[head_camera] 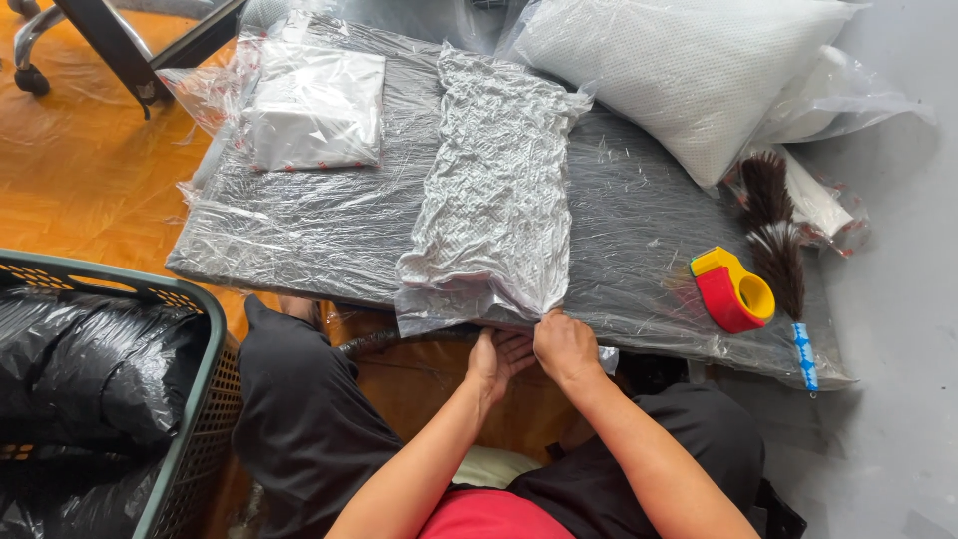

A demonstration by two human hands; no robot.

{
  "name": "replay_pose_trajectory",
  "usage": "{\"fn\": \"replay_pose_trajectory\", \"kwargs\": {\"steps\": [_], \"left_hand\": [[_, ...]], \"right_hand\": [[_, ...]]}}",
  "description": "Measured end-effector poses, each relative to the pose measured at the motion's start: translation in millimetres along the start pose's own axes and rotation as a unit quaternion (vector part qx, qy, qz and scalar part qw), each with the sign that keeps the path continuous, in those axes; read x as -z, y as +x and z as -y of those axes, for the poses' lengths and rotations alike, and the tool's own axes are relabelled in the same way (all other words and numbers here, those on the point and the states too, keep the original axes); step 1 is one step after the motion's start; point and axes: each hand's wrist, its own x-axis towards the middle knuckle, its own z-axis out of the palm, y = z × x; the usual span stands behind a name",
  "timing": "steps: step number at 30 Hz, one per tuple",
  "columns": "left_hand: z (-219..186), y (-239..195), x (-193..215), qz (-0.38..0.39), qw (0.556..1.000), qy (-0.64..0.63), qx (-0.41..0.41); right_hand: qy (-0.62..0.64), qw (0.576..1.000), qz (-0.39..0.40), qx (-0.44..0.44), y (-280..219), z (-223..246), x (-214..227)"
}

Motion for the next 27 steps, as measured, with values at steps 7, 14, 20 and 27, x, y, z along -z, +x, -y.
{"fn": "replay_pose_trajectory", "kwargs": {"steps": [7,14,20,27], "left_hand": [[-9,-10,-9,0.006,0.998,-0.055,-0.005],[-36,-94,-32,-0.081,0.991,0.095,-0.042],[-102,-239,-20,-0.006,0.964,0.211,-0.163],[-140,-349,127,-0.203,0.898,0.258,-0.295]], "right_hand": [[-0.005,1.000,0.016,-0.008,7,-4,-16],[-0.042,0.999,0.019,-0.013,13,-7,-23],[-0.099,0.994,0.042,-0.022,18,-13,-32],[-0.150,0.988,0.028,0.010,16,-14,-22]]}}
